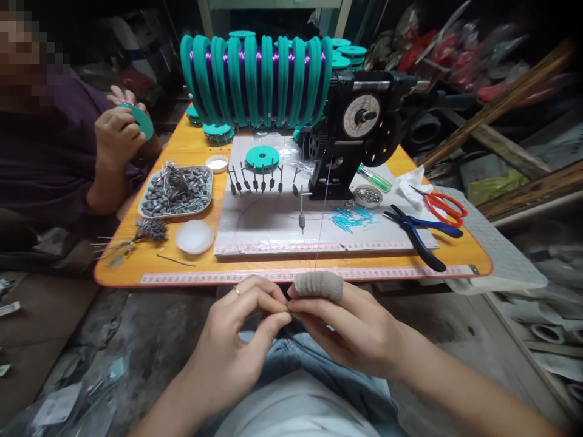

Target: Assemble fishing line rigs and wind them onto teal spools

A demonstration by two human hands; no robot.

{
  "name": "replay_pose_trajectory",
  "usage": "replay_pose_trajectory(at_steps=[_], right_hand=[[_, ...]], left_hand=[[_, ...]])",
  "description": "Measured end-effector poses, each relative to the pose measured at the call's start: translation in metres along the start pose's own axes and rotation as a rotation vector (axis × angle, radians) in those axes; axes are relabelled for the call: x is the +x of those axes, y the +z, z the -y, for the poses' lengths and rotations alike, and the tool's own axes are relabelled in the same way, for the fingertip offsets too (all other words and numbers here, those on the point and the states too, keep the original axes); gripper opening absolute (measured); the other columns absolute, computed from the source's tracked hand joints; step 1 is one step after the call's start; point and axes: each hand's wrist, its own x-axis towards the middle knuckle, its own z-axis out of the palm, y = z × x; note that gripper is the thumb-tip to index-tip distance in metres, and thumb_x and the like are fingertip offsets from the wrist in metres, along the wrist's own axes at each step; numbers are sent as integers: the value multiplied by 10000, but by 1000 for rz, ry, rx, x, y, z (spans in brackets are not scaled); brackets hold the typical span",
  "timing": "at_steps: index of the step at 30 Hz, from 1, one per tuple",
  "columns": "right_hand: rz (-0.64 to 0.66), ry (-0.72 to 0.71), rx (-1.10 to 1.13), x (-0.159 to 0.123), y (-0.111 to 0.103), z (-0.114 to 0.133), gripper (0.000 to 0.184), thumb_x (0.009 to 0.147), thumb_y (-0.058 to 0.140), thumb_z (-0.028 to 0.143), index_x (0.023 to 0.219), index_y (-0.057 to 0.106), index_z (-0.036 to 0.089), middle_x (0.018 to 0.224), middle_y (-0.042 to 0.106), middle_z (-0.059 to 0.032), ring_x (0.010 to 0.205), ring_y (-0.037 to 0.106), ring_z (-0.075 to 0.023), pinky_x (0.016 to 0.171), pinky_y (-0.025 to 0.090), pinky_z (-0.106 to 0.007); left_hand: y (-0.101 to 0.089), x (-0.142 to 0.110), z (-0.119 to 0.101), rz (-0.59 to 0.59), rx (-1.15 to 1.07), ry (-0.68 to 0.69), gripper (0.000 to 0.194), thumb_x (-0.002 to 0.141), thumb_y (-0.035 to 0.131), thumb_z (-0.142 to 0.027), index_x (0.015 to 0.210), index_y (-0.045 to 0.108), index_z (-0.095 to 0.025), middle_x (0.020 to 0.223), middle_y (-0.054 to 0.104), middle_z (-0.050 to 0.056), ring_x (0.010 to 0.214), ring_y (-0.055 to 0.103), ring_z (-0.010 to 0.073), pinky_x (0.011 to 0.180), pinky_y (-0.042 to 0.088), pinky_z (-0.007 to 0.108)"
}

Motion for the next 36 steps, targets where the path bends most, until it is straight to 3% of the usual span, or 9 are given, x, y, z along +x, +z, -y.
replay_pose_trajectory(at_steps=[4,7,10,12,15,19,25,28,36], right_hand=[[-23,-64,46,-3,2,-4,154,906,588,80,1048,641,53,966,691,-120,919,659,-185,837,590,-283],[-6,-36,60,-7,3,-4,131,912,601,109,1029,646,72,924,699,-106,900,674,-184,776,601,-268],[-94,88,2,-10,5,-1,170,867,643,78,1034,656,105,967,715,-97,919,692,-176,831,609,-260],[-184,190,-54,-9,7,0,178,845,653,58,1003,663,139,965,718,-72,883,699,-155,833,611,-234],[-296,252,-141,-3,6,2,148,836,658,54,939,670,161,923,712,-45,822,698,-130,792,611,-193],[-309,213,-204,0,6,3,140,824,668,47,908,672,159,874,725,-45,790,702,-127,790,614,-169],[-265,170,-155,-3,13,6,152,819,651,32,913,669,150,859,736,-36,823,703,-119,856,597,-159],[-287,226,-78,-1,13,7,153,807,652,24,903,668,143,892,716,-29,832,686,-96,848,578,-137],[-255,363,65,8,12,6,163,794,682,30,930,677,120,951,665,-45,918,641,-82,895,517,-122]], left_hand=[[-6,14,1,221,-464,-408,168,861,712,-261,732,645,-175,878,641,12,869,617,127,797,486,210],[-7,20,3,266,-649,-487,187,811,772,-275,713,658,-164,860,642,20,853,604,127,766,476,198],[-7,20,4,176,-681,-475,133,810,776,-287,861,713,-182,1032,657,54,933,616,146,817,493,208],[-5,16,7,-2,-669,-446,201,838,745,-304,1015,701,-220,1215,614,67,1035,611,168,878,507,227],[4,7,12,-234,-694,-457,107,893,671,-310,939,692,-215,1044,658,37,859,639,115,743,519,176],[27,1,14,-48,-911,-645,182,880,696,-345,884,732,-167,666,645,6,438,509,22,443,354,108],[36,18,6,-199,-1211,-670,157,749,844,-305,779,760,-176,588,604,-31,360,380,-45,421,307,66],[34,21,9,-184,-1123,-607,120,776,818,-307,800,765,-203,623,622,-26,386,432,-26,418,332,66],[33,13,14,-229,-246,-94,228,872,638,-106,960,749,-284,883,710,-12,817,667,96,719,550,148]])
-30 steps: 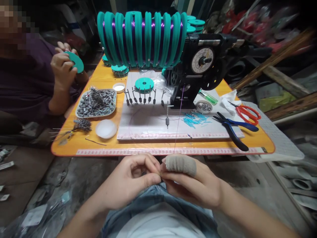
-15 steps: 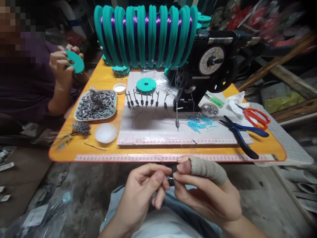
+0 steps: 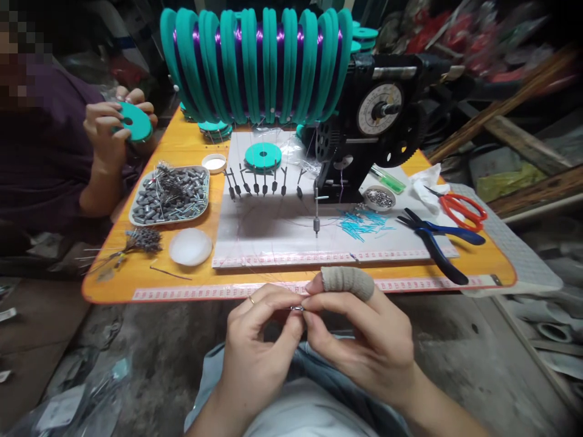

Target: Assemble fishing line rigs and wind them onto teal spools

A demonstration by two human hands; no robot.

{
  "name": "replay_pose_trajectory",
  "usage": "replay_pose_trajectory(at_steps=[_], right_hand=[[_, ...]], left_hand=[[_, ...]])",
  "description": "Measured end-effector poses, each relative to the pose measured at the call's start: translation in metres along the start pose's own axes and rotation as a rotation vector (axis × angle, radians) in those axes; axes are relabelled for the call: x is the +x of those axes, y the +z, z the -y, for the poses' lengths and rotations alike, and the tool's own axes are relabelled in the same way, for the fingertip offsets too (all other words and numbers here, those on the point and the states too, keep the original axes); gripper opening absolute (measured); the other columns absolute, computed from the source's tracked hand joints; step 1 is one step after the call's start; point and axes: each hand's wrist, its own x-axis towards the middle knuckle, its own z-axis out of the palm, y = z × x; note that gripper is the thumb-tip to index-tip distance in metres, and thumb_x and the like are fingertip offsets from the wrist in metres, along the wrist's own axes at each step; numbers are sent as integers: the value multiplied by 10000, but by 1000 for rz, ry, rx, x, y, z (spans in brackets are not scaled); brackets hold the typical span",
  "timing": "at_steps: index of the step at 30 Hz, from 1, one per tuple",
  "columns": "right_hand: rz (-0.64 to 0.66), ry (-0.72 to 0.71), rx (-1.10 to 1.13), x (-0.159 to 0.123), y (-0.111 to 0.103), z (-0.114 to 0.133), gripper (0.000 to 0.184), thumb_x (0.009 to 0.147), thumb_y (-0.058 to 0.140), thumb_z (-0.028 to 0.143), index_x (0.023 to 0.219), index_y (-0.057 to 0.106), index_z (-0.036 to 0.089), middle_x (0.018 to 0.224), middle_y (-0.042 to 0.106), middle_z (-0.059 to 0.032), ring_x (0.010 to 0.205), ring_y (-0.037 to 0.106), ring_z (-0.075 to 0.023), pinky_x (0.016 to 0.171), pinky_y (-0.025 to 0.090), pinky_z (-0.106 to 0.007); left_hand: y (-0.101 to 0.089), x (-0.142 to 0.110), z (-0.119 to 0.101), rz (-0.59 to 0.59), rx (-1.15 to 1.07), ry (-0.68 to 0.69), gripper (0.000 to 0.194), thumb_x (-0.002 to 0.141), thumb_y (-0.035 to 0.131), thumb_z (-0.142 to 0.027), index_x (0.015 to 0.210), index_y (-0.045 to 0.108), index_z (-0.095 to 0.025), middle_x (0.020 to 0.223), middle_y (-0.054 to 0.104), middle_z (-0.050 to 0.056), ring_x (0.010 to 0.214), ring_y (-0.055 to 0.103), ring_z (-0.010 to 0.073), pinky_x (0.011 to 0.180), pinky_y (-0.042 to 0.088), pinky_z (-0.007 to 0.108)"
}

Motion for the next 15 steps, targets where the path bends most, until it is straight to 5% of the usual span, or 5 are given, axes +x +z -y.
replay_pose_trajectory(at_steps=[10,15], right_hand=[[30,41,19,1,-1,0,172,811,671,34,958,671,123,958,646,-46,921,628,-91,865,520,-147],[72,47,-2,0,-3,0,189,815,645,17,962,657,135,955,643,-52,895,639,-110,800,546,-168]], left_hand=[[-2,1,2,3,123,93,184,860,636,-79,947,720,-218,905,712,11,842,673,114,731,560,170],[-3,0,-3,-52,-18,-106,143,865,680,-145,878,768,-256,838,741,-12,777,701,107,714,567,137]])
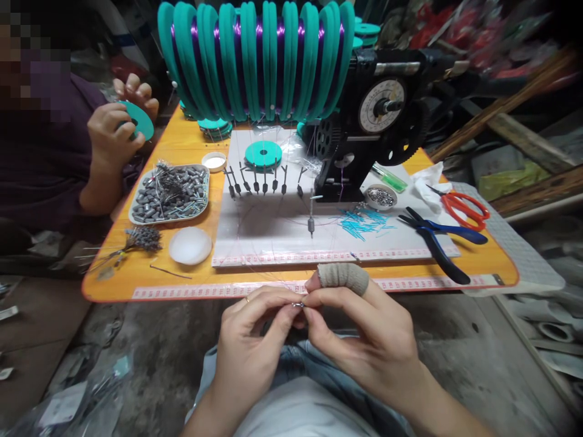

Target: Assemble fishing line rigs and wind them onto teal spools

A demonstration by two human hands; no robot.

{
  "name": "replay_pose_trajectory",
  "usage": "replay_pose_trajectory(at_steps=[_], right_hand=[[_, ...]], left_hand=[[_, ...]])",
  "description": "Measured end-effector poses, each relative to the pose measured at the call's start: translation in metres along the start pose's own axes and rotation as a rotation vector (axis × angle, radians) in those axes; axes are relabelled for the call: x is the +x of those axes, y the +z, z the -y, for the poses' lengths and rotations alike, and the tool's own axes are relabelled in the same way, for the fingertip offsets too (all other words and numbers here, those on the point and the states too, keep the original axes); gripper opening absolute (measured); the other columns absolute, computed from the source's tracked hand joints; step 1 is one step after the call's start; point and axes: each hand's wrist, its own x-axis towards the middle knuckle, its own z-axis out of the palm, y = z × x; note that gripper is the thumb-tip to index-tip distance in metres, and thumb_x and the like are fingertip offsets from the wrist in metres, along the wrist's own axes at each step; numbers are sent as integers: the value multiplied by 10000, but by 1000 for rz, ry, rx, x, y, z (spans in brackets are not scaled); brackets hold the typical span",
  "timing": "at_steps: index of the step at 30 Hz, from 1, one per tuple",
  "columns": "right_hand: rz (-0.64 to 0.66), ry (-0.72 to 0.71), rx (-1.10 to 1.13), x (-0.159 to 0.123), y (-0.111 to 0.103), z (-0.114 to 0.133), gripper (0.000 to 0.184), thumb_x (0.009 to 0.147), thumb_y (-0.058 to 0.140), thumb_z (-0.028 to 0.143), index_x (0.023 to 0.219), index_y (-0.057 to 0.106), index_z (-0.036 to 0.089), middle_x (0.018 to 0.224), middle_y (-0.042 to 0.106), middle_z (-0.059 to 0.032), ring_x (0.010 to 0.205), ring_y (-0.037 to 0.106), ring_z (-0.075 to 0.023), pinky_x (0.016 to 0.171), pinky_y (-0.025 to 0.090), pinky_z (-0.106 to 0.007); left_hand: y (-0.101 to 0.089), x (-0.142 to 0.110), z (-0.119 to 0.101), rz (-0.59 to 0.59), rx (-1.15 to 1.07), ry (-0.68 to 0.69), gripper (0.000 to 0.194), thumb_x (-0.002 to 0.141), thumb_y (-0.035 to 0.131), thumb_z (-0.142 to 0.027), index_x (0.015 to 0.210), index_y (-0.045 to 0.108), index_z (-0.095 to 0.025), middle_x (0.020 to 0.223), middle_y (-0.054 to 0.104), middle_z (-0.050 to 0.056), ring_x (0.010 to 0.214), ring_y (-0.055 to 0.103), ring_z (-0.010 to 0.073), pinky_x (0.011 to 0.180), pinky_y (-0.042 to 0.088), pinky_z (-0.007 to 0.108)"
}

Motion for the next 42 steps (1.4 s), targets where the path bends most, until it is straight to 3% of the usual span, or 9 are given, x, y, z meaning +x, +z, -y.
replay_pose_trajectory(at_steps=[7,13,19,22,25,27,34,38,42], right_hand=[[5,-111,-153,-7,6,-7,213,846,643,35,1038,647,125,963,686,-83,852,669,-173,754,584,-268],[-17,-225,-238,-6,7,-4,197,834,656,19,1027,660,54,961,695,-143,903,684,-229,820,609,-331],[-62,-176,-239,-11,5,-5,208,828,670,28,1021,685,106,956,706,-98,884,691,-189,814,620,-288],[-71,-172,-269,-13,4,-8,203,807,686,13,993,692,94,943,706,-104,886,693,-191,819,616,-286],[-69,-196,-277,-12,5,-7,206,797,694,4,994,693,67,936,709,-118,889,698,-206,830,619,-306],[-65,-212,-277,-11,5,-6,200,807,689,16,1000,691,70,926,713,-114,872,703,-212,808,631,-322],[-71,-228,-295,-14,2,-3,193,814,694,25,1001,698,75,949,723,-121,878,710,-205,847,631,-310],[-19,-227,-231,-15,-1,-4,172,847,672,51,1007,684,115,962,727,-87,854,705,-176,842,638,-291],[-29,-231,-156,-17,-1,-4,203,837,657,24,997,683,147,956,717,-52,857,696,-160,814,637,-233]], left_hand=[[5,-3,-1,-148,-132,-219,180,801,765,-169,919,796,-302,871,785,-26,714,724,117,697,601,148],[2,-4,1,-87,-10,-34,188,796,781,-168,892,793,-330,890,784,-49,801,720,89,765,570,105],[1,-6,1,-209,-42,2,90,879,674,-160,872,717,-239,915,745,-10,793,710,119,758,606,190],[-11,-11,5,-304,211,221,179,865,674,-104,980,699,-239,1022,671,19,913,671,137,819,587,228],[-20,-19,6,-200,481,580,403,805,704,-6,1141,682,-227,904,606,15,828,616,124,755,557,227],[-22,-23,6,-48,580,669,466,806,689,18,1211,648,-209,823,602,10,755,599,125,682,540,236],[-19,-15,6,-12,757,681,359,839,659,-8,1165,645,-159,765,630,23,693,598,127,654,505,241],[-21,-17,5,45,716,757,335,830,678,-41,1145,661,-152,632,542,-24,569,499,110,536,422,246],[-21,-24,12,31,580,687,447,818,670,-21,1214,655,-229,617,451,-53,535,437,99,508,370,251]])
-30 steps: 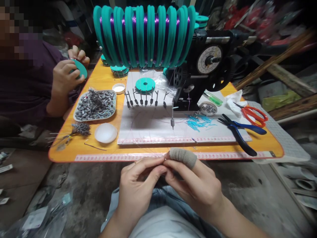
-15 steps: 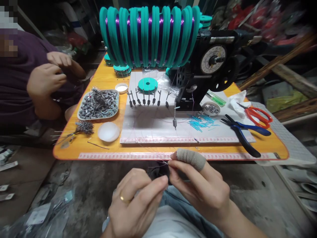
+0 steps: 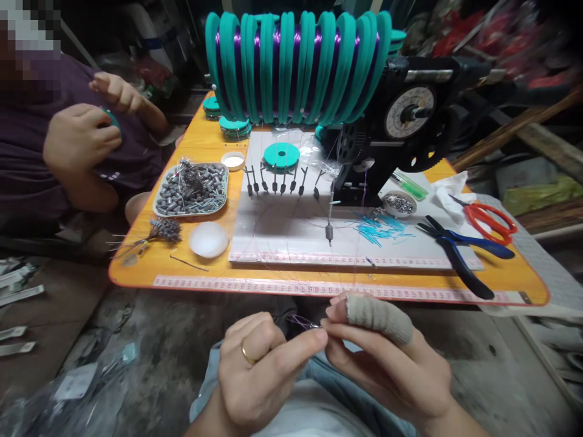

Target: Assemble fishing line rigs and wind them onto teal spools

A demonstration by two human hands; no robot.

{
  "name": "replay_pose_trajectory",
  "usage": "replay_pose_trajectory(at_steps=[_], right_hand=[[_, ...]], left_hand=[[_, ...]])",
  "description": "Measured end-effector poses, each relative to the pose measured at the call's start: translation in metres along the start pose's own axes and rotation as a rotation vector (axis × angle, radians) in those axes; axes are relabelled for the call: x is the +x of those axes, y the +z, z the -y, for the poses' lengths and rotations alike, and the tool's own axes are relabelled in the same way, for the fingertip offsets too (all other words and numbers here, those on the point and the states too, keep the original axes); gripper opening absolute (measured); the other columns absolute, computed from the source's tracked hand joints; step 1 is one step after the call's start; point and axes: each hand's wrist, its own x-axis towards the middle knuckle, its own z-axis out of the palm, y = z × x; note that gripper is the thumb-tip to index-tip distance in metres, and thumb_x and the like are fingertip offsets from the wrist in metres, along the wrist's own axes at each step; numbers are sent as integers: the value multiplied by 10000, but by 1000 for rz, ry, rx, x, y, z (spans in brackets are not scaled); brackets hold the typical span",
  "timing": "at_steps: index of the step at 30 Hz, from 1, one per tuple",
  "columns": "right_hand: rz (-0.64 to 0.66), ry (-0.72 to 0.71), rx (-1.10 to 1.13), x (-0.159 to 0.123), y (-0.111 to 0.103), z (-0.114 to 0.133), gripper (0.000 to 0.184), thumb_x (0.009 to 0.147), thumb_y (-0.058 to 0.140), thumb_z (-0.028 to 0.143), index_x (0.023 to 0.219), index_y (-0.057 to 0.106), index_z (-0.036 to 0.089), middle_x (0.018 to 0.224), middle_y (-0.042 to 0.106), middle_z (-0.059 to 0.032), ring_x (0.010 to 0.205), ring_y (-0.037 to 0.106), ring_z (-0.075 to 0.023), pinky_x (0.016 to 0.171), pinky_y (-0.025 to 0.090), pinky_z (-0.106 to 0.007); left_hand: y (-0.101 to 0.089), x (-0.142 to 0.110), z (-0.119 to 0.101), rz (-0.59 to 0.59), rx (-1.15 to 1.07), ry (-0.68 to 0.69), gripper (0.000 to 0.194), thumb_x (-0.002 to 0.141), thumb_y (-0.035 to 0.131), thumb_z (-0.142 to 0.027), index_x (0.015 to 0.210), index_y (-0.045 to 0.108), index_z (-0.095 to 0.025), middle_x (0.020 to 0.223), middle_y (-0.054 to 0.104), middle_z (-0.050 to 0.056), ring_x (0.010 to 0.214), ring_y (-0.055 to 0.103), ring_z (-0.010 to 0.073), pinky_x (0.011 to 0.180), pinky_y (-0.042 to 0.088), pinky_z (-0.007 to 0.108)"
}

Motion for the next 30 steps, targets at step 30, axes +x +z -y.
replay_pose_trajectory(at_steps=[30], right_hand=[[216,-127,393,30,26,31,172,861,585,-18,1001,649,58,948,677,-106,928,594,-171,914,553,-352]], left_hand=[[-29,-14,26,-259,-782,-318,201,850,699,-85,970,720,-246,731,686,-5,655,602,129,617,499,245]])
